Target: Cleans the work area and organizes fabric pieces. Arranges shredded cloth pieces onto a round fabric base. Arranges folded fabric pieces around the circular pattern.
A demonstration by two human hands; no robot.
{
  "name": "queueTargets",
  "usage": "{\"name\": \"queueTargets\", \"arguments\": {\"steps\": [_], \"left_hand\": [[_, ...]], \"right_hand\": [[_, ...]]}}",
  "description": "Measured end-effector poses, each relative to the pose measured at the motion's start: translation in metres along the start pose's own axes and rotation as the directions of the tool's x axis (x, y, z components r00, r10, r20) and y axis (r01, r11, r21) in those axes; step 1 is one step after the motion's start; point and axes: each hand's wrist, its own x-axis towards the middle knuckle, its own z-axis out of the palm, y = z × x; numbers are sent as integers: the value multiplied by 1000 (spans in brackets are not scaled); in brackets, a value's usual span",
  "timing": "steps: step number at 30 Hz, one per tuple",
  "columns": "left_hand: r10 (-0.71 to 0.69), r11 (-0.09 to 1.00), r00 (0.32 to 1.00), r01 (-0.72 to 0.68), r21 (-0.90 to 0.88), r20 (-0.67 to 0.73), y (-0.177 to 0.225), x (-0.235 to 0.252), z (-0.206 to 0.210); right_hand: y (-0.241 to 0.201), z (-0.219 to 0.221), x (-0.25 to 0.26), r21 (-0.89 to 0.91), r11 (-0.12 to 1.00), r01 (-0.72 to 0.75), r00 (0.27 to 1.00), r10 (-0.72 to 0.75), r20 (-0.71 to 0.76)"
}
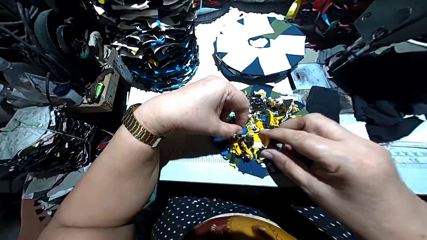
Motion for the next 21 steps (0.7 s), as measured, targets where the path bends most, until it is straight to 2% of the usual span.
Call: {"name": "queueTargets", "arguments": {"steps": [3, 7, 9, 15, 18, 21], "left_hand": [[-133, 986, 991, 130, 103, 18, -5, -4, -6], [-185, 975, 983, 182, 127, 9, -8, -5, -7], [-216, 965, 976, 211, 155, 19, -8, -4, -7], [-127, 982, 991, 131, 134, -33, -10, -5, -6], [-168, 964, 985, 174, 202, -48, -9, -1, 1], [-192, 950, 980, 197, 241, -44, -8, 2, 6]], "right_hand": [[2, 8, 1, -16, 999, 50, 999, -49, 23], [2, 7, 1, 10, 991, 131, 991, -132, 34], [4, 10, 1, -9, 992, 125, 991, -125, 57], [5, 4, 8, 88, 995, 35, 999, -38, 39], [1, 1, 19, -14, 1000, 26, 999, -26, -18], [6, 6, 29, -134, 990, 33, 999, -32, 7]]}}
